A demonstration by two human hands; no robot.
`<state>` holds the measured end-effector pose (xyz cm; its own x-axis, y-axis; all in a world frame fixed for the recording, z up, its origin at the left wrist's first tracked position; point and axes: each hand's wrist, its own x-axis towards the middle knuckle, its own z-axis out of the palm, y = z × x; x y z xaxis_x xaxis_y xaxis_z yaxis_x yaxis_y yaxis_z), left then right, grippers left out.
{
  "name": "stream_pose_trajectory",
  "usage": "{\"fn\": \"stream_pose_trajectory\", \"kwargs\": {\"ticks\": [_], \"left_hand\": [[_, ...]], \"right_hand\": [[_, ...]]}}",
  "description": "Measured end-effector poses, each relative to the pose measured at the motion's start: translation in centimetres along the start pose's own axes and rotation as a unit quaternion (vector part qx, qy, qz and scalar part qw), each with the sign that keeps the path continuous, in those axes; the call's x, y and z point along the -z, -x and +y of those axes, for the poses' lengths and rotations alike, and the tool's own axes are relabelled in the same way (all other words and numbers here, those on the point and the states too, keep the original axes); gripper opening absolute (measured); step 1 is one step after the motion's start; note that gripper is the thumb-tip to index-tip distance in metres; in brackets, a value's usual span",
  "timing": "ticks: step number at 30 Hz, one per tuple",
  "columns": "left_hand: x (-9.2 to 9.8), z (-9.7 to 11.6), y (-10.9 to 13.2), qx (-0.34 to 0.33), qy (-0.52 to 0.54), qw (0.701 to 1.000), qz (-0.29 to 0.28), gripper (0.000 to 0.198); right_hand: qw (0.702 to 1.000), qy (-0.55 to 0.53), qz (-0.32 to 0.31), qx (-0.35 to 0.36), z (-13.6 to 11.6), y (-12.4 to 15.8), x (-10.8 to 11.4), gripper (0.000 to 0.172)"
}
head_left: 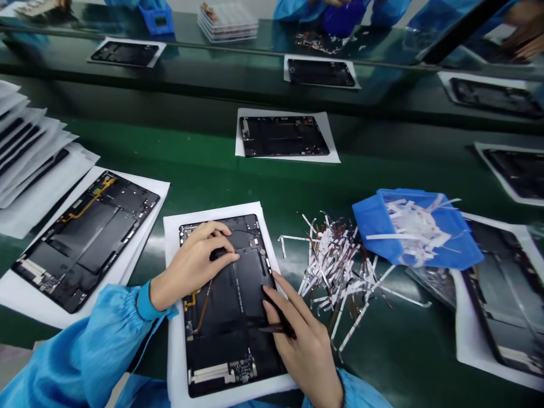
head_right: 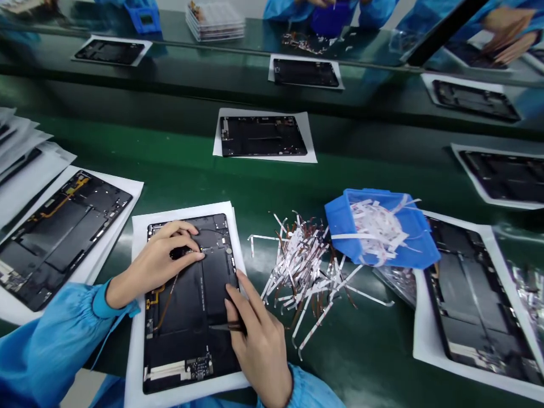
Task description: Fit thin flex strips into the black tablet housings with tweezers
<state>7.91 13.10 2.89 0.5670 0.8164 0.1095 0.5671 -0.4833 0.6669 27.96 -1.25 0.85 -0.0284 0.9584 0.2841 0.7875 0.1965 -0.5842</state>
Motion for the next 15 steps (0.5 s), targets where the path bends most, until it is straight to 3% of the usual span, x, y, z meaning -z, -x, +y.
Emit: {"fn": "stream_pose_trajectory", "kwargs": {"ticks": [7, 15], "left_hand": [[0.33, 0.35, -0.15, 0.009, -0.009, 1.000, -0.016, 0.005], [0.09, 0.31, -0.10, 0.004, -0.020, 1.000, 0.004, 0.005]], "right_hand": [[1.000, -0.002, 0.002, -0.001, 0.02, -0.09, 0.02, 0.024], [1.000, 0.000, -0.004, -0.004, 0.14, -0.20, 0.11, 0.024]]}}
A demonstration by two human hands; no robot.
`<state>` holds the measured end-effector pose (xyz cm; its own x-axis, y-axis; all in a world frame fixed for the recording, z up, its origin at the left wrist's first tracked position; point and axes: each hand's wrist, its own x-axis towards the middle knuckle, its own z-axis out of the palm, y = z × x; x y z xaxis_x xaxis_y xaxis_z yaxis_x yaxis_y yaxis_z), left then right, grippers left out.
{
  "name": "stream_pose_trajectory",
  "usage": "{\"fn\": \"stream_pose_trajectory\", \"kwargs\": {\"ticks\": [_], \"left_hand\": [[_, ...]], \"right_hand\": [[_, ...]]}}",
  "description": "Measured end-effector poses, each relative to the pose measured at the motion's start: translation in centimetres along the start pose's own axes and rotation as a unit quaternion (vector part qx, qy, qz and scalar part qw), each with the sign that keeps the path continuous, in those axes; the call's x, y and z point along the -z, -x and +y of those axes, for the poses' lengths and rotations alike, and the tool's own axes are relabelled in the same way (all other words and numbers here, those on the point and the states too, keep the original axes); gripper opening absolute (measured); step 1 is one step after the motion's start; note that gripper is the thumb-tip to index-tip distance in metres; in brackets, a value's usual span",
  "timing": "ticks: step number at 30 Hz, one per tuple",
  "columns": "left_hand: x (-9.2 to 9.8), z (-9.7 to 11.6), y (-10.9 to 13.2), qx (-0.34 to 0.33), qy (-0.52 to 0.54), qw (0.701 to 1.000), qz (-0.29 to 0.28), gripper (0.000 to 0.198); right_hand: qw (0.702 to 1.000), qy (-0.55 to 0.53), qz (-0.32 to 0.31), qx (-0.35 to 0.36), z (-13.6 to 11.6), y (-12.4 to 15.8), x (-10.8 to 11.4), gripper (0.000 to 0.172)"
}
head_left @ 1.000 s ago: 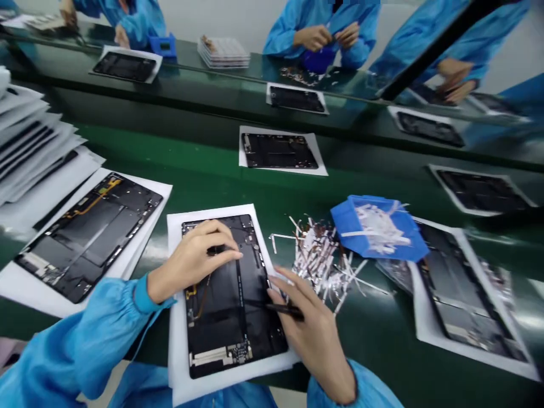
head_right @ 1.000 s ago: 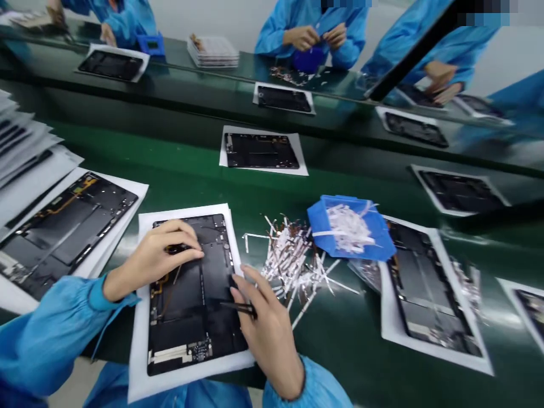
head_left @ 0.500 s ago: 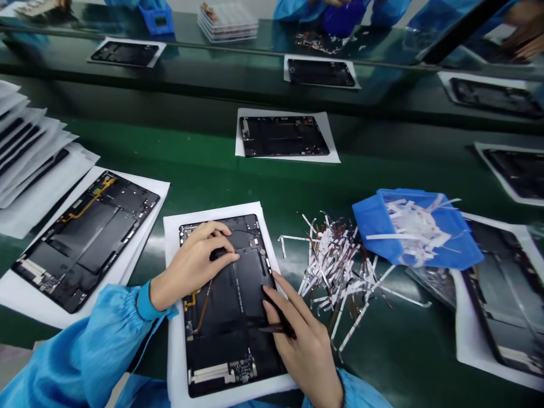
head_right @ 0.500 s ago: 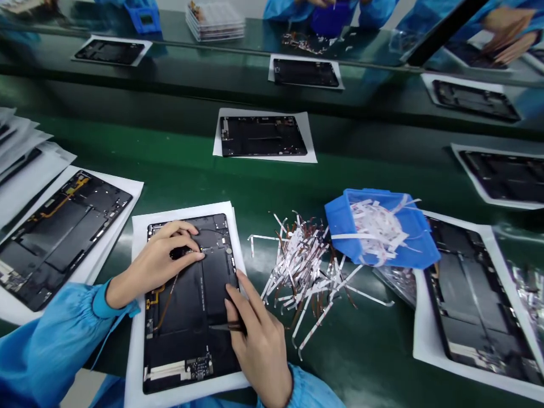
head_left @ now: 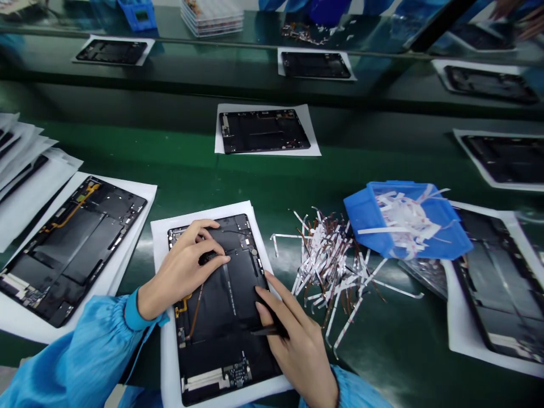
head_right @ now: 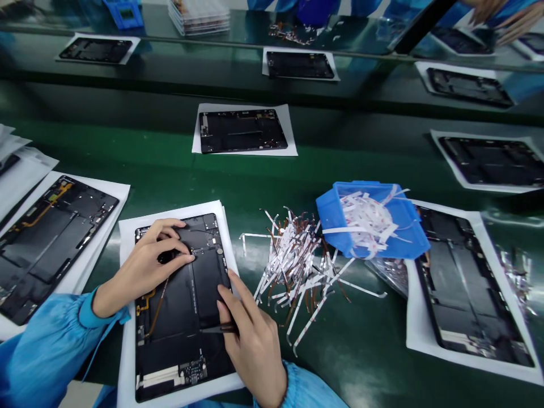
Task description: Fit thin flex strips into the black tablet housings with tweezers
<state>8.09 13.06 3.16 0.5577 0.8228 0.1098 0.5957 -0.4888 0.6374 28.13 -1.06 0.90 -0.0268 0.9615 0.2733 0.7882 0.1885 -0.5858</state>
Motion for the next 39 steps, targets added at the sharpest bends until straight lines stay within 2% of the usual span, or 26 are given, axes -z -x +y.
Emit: {"fn": "stream_pose_trajectory", "kwargs": {"ticks": [9, 14, 17, 19, 21, 23, 27, 30, 35, 39], "left_hand": [[0.0, -0.2, 0.0, -0.017, -0.020, 1.000, 0.008, 0.005], [-0.4, -0.4, 0.3, -0.029, -0.050, 0.998, 0.021, 0.020], [-0.5, -0.1, 0.4, -0.036, -0.075, 0.996, 0.030, 0.020], [-0.1, 0.1, 0.3, -0.038, -0.086, 0.995, 0.039, 0.020], [0.6, -0.1, 0.0, -0.031, -0.098, 0.993, 0.056, 0.021], [1.3, -0.7, -0.4, -0.010, -0.116, 0.990, 0.079, 0.024], [2.0, -2.8, -1.0, 0.039, -0.144, 0.984, 0.096, 0.032], [1.9, -3.8, -1.1, 0.048, -0.137, 0.985, 0.089, 0.027], [1.8, -4.0, -1.0, 0.034, -0.115, 0.989, 0.092, 0.017], [1.9, -3.8, -0.9, 0.021, -0.105, 0.990, 0.097, 0.016]], "right_hand": [[1.000, 0.008, 0.000, -0.004, -0.1, -0.1, -0.1, 0.024], [0.998, 0.051, 0.029, 0.029, -0.4, 0.4, 0.4, 0.035], [0.990, 0.087, 0.023, 0.107, -1.1, 1.8, 1.4, 0.037], [0.974, 0.120, -0.030, 0.191, -1.7, 2.7, 2.1, 0.038], [0.944, 0.168, -0.089, 0.269, -2.1, 3.1, 2.7, 0.039], [0.921, 0.203, -0.129, 0.307, -2.3, 2.8, 2.9, 0.038], [0.930, 0.197, -0.143, 0.275, -2.4, 0.9, 1.9, 0.041], [0.955, 0.148, -0.149, 0.208, -2.3, -1.6, 0.7, 0.058], [0.979, 0.056, -0.135, 0.142, -1.7, -5.3, -1.1, 0.072], [0.984, 0.034, -0.114, 0.130, -1.2, -5.9, -2.0, 0.070]]}}
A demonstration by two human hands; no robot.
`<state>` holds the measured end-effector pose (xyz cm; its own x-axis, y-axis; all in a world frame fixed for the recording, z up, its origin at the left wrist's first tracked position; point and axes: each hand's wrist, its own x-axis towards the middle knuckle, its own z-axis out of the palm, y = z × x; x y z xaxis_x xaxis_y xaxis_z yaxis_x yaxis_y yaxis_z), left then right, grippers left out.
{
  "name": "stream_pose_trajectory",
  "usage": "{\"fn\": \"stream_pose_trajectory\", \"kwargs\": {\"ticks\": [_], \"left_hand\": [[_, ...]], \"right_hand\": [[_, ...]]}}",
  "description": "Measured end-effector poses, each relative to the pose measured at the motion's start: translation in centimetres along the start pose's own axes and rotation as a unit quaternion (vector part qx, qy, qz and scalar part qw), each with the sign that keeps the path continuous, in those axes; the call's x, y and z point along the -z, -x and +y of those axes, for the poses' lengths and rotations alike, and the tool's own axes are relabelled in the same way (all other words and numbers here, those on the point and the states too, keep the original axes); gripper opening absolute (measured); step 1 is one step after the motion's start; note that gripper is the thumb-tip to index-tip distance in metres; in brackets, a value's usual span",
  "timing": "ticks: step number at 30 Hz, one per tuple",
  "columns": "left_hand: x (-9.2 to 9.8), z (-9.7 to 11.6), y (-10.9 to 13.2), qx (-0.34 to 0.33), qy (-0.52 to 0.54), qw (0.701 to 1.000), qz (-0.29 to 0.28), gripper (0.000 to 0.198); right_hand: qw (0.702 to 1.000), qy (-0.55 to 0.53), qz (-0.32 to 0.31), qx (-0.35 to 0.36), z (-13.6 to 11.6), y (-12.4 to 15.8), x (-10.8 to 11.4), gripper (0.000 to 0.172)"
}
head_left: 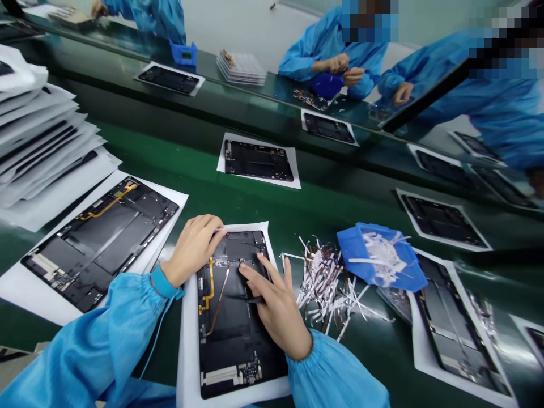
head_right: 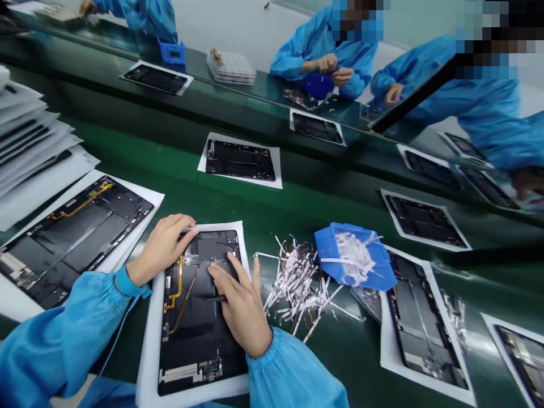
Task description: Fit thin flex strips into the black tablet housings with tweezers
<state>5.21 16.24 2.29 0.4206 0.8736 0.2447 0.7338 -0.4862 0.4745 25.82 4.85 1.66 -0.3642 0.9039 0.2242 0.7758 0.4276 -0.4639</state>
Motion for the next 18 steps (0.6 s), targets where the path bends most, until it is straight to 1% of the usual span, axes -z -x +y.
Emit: {"fn": "stream_pose_trajectory", "kwargs": {"ticks": [2, 3, 5, 7, 9, 12, 14, 15, 16, 17, 18], "left_hand": [[0.3, 0.2, 0.0, -0.001, 0.004, 1.000, 0.007, 0.017], [0.6, 0.3, 0.0, -0.001, 0.007, 1.000, 0.012, 0.018], [1.5, 0.7, 0.1, -0.001, 0.016, 1.000, 0.021, 0.019], [2.7, 1.3, 0.1, -0.001, 0.030, 0.999, 0.023, 0.019], [4.0, 2.2, 0.1, -0.003, 0.042, 0.999, 0.016, 0.016], [6.0, 4.0, 0.3, -0.012, 0.053, 0.999, -0.001, 0.015], [7.7, 4.9, 0.7, -0.015, 0.064, 0.998, 0.004, 0.012], [8.9, 5.1, 0.8, -0.012, 0.063, 0.998, 0.019, 0.011], [10.3, 5.0, 0.8, -0.003, 0.058, 0.997, 0.043, 0.009], [11.9, 4.5, 0.6, 0.011, 0.039, 0.996, 0.074, 0.010], [13.7, 3.6, 0.0, 0.031, 0.005, 0.992, 0.121, 0.012]], "right_hand": [[1.000, -0.015, 0.019, -0.004, 0.2, 0.0, -0.3, 0.062], [0.999, -0.029, 0.041, -0.008, 0.2, 0.1, -0.3, 0.055], [0.991, -0.062, 0.117, -0.022, 0.2, 0.1, -0.1, 0.043], [0.972, -0.094, 0.210, -0.045, 0.1, 0.1, 0.3, 0.034], [0.952, -0.118, 0.273, -0.068, -0.1, 0.3, 0.9, 0.031], [0.932, -0.139, 0.322, -0.086, -0.5, 0.7, 1.9, 0.028], [0.919, -0.140, 0.358, -0.089, -0.7, 0.9, 2.5, 0.027], [0.905, -0.145, 0.390, -0.091, -0.7, 1.0, 2.8, 0.027], [0.884, -0.154, 0.430, -0.097, -0.6, 1.0, 3.1, 0.026], [0.859, -0.168, 0.473, -0.106, -0.6, 0.9, 3.3, 0.026], [0.831, -0.184, 0.512, -0.116, -0.4, 0.8, 3.6, 0.025]]}}
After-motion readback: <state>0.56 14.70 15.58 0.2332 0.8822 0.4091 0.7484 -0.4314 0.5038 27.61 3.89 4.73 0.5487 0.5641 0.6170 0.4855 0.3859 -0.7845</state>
